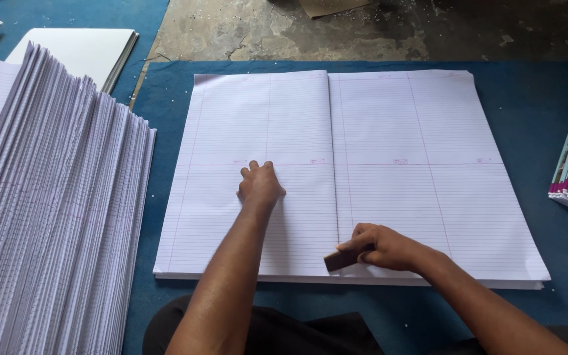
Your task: The person folds large sheets of lined paper in half and presses the crease with a wooden ruler. They repeat this process for multiple sheets, stacking the folded papers to the left.
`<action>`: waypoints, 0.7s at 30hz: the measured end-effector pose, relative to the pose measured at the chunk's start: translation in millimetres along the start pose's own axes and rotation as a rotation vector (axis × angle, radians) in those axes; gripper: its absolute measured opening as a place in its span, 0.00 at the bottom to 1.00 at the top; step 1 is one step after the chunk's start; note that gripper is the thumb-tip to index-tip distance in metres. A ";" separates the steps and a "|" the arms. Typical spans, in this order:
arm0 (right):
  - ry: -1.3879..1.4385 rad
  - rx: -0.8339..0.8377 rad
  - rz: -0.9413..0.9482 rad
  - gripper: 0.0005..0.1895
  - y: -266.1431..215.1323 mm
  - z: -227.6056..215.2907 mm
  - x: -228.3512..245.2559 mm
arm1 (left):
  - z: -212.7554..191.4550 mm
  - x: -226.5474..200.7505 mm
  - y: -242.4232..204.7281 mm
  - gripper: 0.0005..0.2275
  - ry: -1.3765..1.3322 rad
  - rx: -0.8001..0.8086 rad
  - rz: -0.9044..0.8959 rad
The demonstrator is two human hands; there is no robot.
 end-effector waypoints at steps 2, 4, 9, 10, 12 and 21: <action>0.047 -0.019 0.016 0.25 2.3 -2.2 -7.7 | 3.3 1.8 0.6 0.25 0.003 -0.002 0.001; 0.035 -0.085 0.044 0.25 6.6 -14.8 -18.3 | 3.1 1.1 3.0 0.25 0.005 -0.002 -0.002; 0.108 -0.492 0.195 0.24 9.1 -60.8 -63.2 | 3.5 1.1 4.7 0.25 0.013 -0.008 0.012; 0.117 -0.573 0.237 0.24 5.6 -69.5 -75.6 | 3.4 1.0 4.7 0.25 0.020 -0.010 0.020; -0.141 -0.835 0.155 0.25 -6.0 -96.6 -83.2 | 3.4 1.1 4.5 0.25 0.020 -0.007 0.020; -0.055 -0.881 0.571 0.24 -29.2 -105.3 -165.7 | 5.0 2.2 7.3 0.26 0.032 -0.001 0.020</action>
Point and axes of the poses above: each hand's wrist, its own y-axis towards the middle knuckle, its own z-axis out of the palm, x = y × z, the point moved 7 cm from there along y, towards the middle knuckle, and after that the axes turned 8 degrees about -y, right-handed, at the moved point
